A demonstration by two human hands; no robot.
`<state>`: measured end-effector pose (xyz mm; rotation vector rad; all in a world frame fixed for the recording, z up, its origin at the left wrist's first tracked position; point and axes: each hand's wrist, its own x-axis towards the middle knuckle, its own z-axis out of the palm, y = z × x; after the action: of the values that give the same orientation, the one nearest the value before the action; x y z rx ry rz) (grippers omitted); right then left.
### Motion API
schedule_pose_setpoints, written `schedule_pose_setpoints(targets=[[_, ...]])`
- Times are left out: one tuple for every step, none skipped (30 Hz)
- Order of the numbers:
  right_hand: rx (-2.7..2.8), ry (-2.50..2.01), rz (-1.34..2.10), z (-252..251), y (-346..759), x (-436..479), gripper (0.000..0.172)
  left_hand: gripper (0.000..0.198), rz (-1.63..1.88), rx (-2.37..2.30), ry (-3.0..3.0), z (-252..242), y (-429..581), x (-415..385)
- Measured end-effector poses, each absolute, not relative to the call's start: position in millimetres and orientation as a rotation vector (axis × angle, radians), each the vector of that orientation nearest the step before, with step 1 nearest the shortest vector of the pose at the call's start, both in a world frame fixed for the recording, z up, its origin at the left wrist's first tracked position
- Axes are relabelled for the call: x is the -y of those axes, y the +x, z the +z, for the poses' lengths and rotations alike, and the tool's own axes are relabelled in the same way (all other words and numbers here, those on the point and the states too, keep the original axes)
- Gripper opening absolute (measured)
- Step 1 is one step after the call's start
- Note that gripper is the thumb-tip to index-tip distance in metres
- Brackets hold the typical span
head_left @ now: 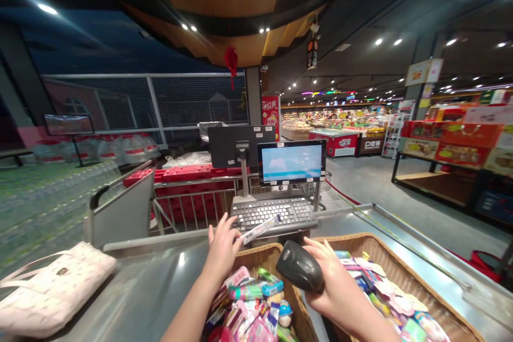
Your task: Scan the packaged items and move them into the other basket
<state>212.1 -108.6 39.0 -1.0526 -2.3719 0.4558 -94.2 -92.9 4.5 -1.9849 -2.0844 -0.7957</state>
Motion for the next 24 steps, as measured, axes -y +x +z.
schedule_pose_setpoints(targets=[[2.373,-1.058,0.46,38,210,109,0.055,0.017,-0.79,2.096,-1.982,2,-97,96],[2.375,-1.062,0.463,36,208,109,0.056,0.018,-0.782,2.109,-1.98,-1,-100,99],[2.378,-1.065,0.466,34,206,110,0.057,0.019,-0.772,2.127,-1.977,-5,-104,102],[2.382,-1.065,0.47,32,204,110,0.058,0.019,-0.761,2.147,-1.974,-9,-107,106],[2.385,-1.064,0.476,30,202,111,0.058,0.019,-0.748,2.17,-1.969,-13,-110,109],[2.389,-1.062,0.484,28,200,111,0.058,0.019,-0.733,2.196,-1.963,-17,-114,113],[2.393,-1.06,0.493,26,198,112,0.057,0.019,-0.717,2.223,-1.958,-22,-117,116],[2.394,-1.059,0.503,24,196,112,0.056,0.019,-0.701,2.249,-1.953,-27,-120,120],[2.395,-1.058,0.51,23,194,113,0.055,0.02,-0.688,2.274,-1.948,-31,-123,123],[2.394,-1.056,0.515,21,192,113,0.055,0.02,-0.675,2.297,-1.944,-36,-126,126],[2.392,-1.054,0.517,20,190,114,0.055,0.02,-0.663,2.319,-1.94,-41,-129,129],[2.391,-1.051,0.519,20,188,114,0.055,0.02,-0.65,2.34,-1.938,-45,-131,132],[2.39,-1.049,0.521,19,186,115,0.055,0.02,-0.637,2.359,-1.936,-50,-133,134],[2.391,-1.044,0.526,18,184,115,0.055,0.021,-0.621,2.376,-1.936,-55,-135,137],[2.392,-1.04,0.533,18,182,116,0.053,0.021,-0.603,2.39,-1.938,-60,-137,140],[2.393,-1.037,0.542,17,181,116,0.053,0.021,-0.583,2.402,-1.94,-65,-138,143],[2.392,-1.036,0.551,17,179,117,0.053,0.022,-0.56,2.413,-1.94,-71,-139,145],[2.391,-1.036,0.558,16,177,117,0.053,0.022,-0.537,2.423,-1.938,-77,-141,148],[2.389,-1.037,0.563,15,175,117,0.054,0.023,-0.515,2.431,-1.936,-82,-142,150],[2.388,-1.041,0.567,14,174,117,0.056,0.023,-0.494,2.438,-1.936,-87,-142,152],[2.387,-1.046,0.57,13,172,117,0.057,0.023,-0.47,2.445,-1.939,-92,-143,154],[2.387,-1.051,0.574,12,171,117,0.058,0.024,-0.441,2.445,-1.943,-97,-143,156],[2.386,-1.057,0.58,11,171,118,0.058,0.024,-0.406,2.441,-1.946,-100,-143,158],[2.384,-1.063,0.586,11,171,118,0.058,0.024,-0.366,2.433,-1.945,-102,-142,159]])
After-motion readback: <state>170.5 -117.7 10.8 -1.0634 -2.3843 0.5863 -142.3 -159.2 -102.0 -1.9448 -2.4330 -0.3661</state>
